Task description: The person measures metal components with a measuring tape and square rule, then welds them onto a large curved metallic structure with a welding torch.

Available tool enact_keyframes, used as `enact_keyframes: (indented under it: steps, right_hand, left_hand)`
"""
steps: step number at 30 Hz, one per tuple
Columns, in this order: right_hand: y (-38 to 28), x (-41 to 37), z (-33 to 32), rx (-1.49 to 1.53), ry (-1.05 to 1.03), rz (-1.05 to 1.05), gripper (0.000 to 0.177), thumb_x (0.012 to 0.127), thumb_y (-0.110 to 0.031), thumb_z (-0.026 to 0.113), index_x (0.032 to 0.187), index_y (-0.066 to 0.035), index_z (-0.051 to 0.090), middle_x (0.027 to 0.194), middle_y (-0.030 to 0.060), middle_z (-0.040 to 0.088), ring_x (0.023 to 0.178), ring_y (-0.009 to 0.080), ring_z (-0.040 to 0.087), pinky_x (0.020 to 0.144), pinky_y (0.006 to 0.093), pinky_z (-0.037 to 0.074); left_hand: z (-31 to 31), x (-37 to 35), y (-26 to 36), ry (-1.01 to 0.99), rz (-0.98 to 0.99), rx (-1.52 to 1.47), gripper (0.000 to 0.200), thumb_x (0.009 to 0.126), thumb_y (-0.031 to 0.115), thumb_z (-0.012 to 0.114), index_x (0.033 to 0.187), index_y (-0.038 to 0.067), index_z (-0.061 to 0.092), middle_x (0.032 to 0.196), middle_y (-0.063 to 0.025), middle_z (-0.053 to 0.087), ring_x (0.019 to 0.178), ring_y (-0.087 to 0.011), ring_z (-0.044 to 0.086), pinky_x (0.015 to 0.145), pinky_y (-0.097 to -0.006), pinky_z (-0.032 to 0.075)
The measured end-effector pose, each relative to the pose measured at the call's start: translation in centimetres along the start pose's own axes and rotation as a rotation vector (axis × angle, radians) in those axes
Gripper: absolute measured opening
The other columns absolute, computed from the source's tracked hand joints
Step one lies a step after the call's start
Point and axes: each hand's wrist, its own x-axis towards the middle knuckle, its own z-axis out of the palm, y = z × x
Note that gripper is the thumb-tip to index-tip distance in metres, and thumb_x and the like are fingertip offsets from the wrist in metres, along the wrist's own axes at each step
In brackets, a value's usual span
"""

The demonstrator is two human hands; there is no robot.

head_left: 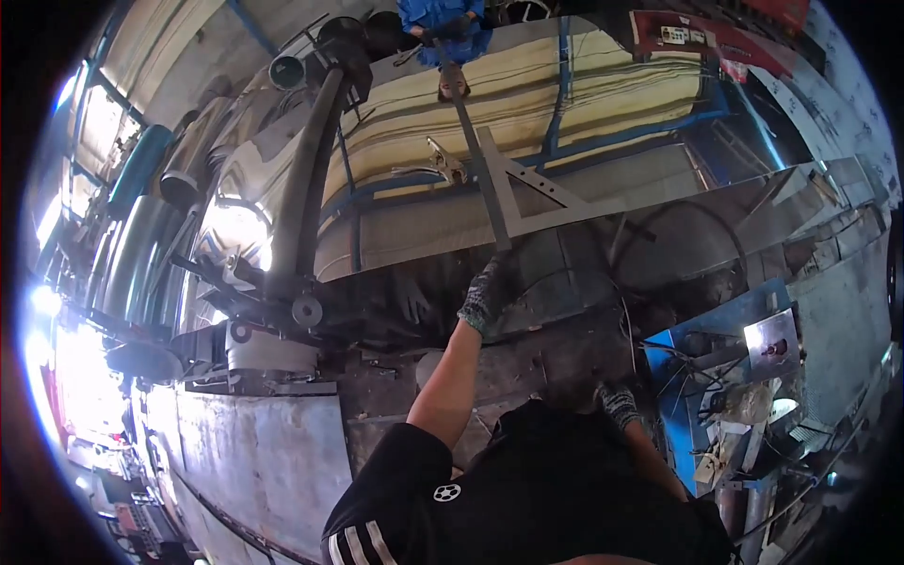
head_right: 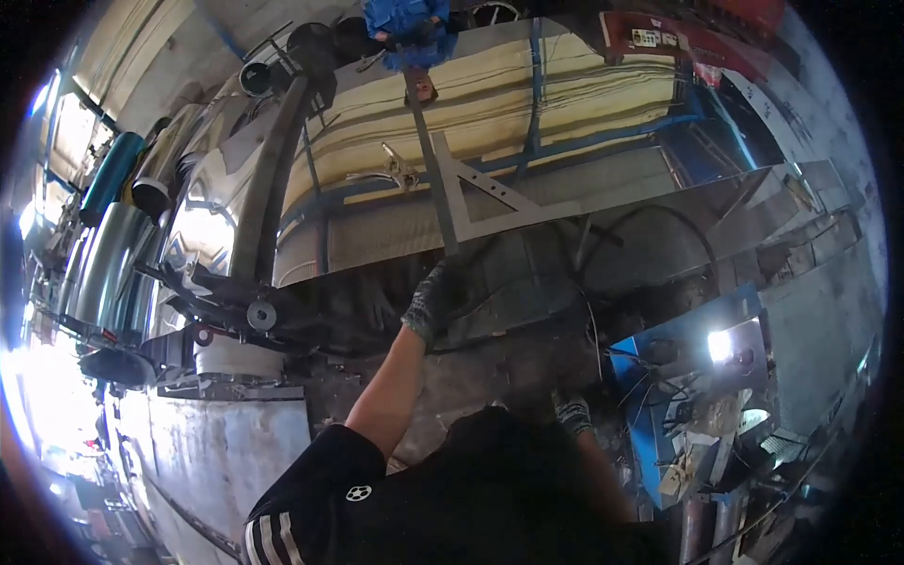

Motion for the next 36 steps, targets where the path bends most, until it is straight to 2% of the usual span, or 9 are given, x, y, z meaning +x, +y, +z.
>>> enact_keyframes:
  steps: [12, 15, 18, 24, 26, 27, 31, 33, 36]
  right_hand:
    - [1.2, -2.3, 4.1, 0.113, 0.241, 0.05, 0.04, 0.091, -0.038, 0.063, 0.126, -0.019, 0.064, 0.129, 0.0171, 0.06, 0.121, 0.0392, 0.056, 0.108, 0.0497, 0.04]
    - [-6.2, -2.3, -7.5, 0.52, 0.121, 0.378, 0.044, 0.093, -0.036, 0.061, 0.134, -0.021, 0.06, 0.13, 0.0198, 0.06, 0.123, 0.0398, 0.055, 0.109, 0.0503, 0.039]
    - [-1.6, 0.8, -1.5, 0.586, 0.424, -0.16, 0.041, 0.102, -0.035, 0.044, 0.128, -0.01, 0.063, 0.115, 0.0248, 0.066, 0.114, 0.0365, 0.062, 0.101, 0.0446, 0.047]
    - [-6.4, 4.4, -14.8, 0.239, -0.008, 0.167, 0.044, 0.104, -0.034, 0.04, 0.135, -0.01, 0.061, 0.117, 0.0191, 0.069, 0.109, 0.036, 0.065, 0.098, 0.0421, 0.049]
    - [-4.6, 6.5, -13.6, 0.147, 0.172, -0.068, 0.04, 0.104, -0.032, 0.041, 0.127, -0.01, 0.066, 0.114, 0.0192, 0.07, 0.104, 0.0366, 0.066, 0.092, 0.0443, 0.051]
    - [-3.0, 8.3, -11.7, 0.327, 0.148, -0.005, 0.037, 0.103, -0.032, 0.044, 0.122, -0.01, 0.069, 0.112, 0.0195, 0.07, 0.102, 0.0373, 0.067, 0.09, 0.0455, 0.052]
    - [2.4, 16.1, -8.7, 0.256, 0.105, -0.069, 0.032, 0.1, -0.034, 0.053, 0.112, -0.011, 0.072, 0.109, 0.0198, 0.071, 0.101, 0.0382, 0.066, 0.091, 0.0466, 0.051]
    - [3.3, 17.1, -10.0, 0.222, 0.106, -0.151, 0.034, 0.099, -0.036, 0.054, 0.115, -0.011, 0.071, 0.112, 0.0203, 0.07, 0.103, 0.0382, 0.066, 0.093, 0.047, 0.051]
    - [3.2, 18.5, -13.9, 0.083, 0.192, -0.436, 0.036, 0.101, -0.037, 0.052, 0.121, -0.012, 0.068, 0.12, 0.021, 0.067, 0.11, 0.0387, 0.063, 0.096, 0.048, 0.049]
  left_hand:
    - [1.2, 1.1, -2.4, -0.08, 0.042, -0.004, 0.024, 0.092, 0.027, 0.064, 0.108, 0.01, 0.071, 0.104, -0.0127, 0.07, 0.09, -0.0304, 0.07, 0.078, -0.0426, 0.055]
    - [4.4, 0.4, -3.7, 0.158, -0.37, -1.22, 0.026, 0.094, 0.031, 0.067, 0.109, 0.01, 0.07, 0.102, -0.0085, 0.072, 0.086, -0.0263, 0.07, 0.072, -0.0416, 0.055]
    - [4.3, 0.5, -4.0, -0.009, -0.604, -1.171, 0.029, 0.095, 0.033, 0.069, 0.111, 0.01, 0.068, 0.103, -0.0059, 0.073, 0.087, -0.0236, 0.069, 0.071, -0.04, 0.055]
    - [8.2, -1.1, -7.8, -0.034, -0.559, -0.942, 0.032, 0.095, 0.029, 0.067, 0.119, 0.008, 0.067, 0.106, -0.0098, 0.073, 0.093, -0.0246, 0.071, 0.077, -0.0408, 0.056]
    - [7.3, -0.9, -7.3, -0.139, 0.014, 0.077, 0.042, 0.099, 0.021, 0.056, 0.139, 0.01, 0.055, 0.118, -0.0052, 0.069, 0.104, -0.027, 0.066, 0.095, -0.0398, 0.052]
    - [8.4, -2.1, -8.0, -0.14, -0.126, -0.501, 0.038, 0.1, 0.02, 0.056, 0.136, 0.01, 0.058, 0.115, -0.0049, 0.07, 0.1, -0.025, 0.067, 0.089, -0.0395, 0.055]
    - [5.3, 0.4, -4.0, -0.124, -0.305, -0.392, 0.028, 0.096, 0.025, 0.065, 0.119, 0.008, 0.067, 0.102, -0.0083, 0.072, 0.086, -0.0218, 0.07, 0.074, -0.0361, 0.056]
    - [2.8, 2.6, -0.8, 0.126, -1.195, -1.498, 0.025, 0.099, 0.025, 0.061, 0.115, 0.008, 0.069, 0.094, -0.0041, 0.071, 0.077, -0.0149, 0.066, 0.068, -0.0309, 0.054]
    - [4.0, 2.2, -1.2, 0.187, -0.744, -1.096, 0.025, 0.101, 0.027, 0.059, 0.11, 0.007, 0.07, 0.089, -0.0048, 0.071, 0.074, -0.0141, 0.065, 0.065, -0.0285, 0.052]
